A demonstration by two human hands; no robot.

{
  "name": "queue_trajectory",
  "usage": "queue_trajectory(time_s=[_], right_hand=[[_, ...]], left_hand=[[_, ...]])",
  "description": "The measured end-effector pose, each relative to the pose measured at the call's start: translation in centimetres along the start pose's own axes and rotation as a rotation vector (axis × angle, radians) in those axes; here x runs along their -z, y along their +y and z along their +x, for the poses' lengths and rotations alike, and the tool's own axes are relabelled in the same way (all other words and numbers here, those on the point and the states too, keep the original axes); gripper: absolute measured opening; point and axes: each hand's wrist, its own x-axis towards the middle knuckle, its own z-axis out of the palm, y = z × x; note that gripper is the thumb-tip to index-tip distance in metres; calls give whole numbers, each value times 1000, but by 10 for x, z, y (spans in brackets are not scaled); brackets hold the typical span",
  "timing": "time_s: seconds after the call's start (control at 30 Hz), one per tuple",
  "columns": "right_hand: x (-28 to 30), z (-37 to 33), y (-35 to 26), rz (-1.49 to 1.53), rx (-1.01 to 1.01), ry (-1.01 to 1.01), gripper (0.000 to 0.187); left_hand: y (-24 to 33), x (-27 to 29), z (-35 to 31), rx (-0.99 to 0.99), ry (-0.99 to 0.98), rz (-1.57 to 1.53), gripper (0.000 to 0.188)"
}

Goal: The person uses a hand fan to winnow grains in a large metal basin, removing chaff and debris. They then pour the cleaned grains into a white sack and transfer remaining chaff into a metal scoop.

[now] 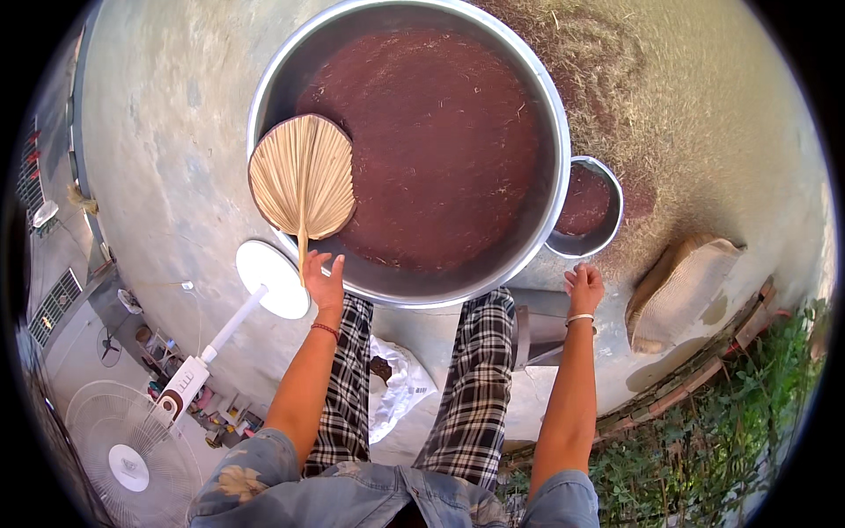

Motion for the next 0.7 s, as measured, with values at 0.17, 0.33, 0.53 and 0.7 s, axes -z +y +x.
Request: queue_trajectory(time_s=[0.17, 0.33, 0.53, 0.7], right_hand=[[-20, -87, 7, -108, -66, -79, 15], [-2, -135, 110, -98, -60, -74, 15], [-22, -228, 172, -28, -53, 111, 11], [-74, -268, 175, 157, -70, 207, 13]], left_hand=[[-88, 19, 40, 257, 12, 372, 59], [-176, 9, 84, 151, -554, 375, 54], [-147, 6, 72, 38, -283, 272, 39], [-195, 7, 99, -112, -464, 224, 38]])
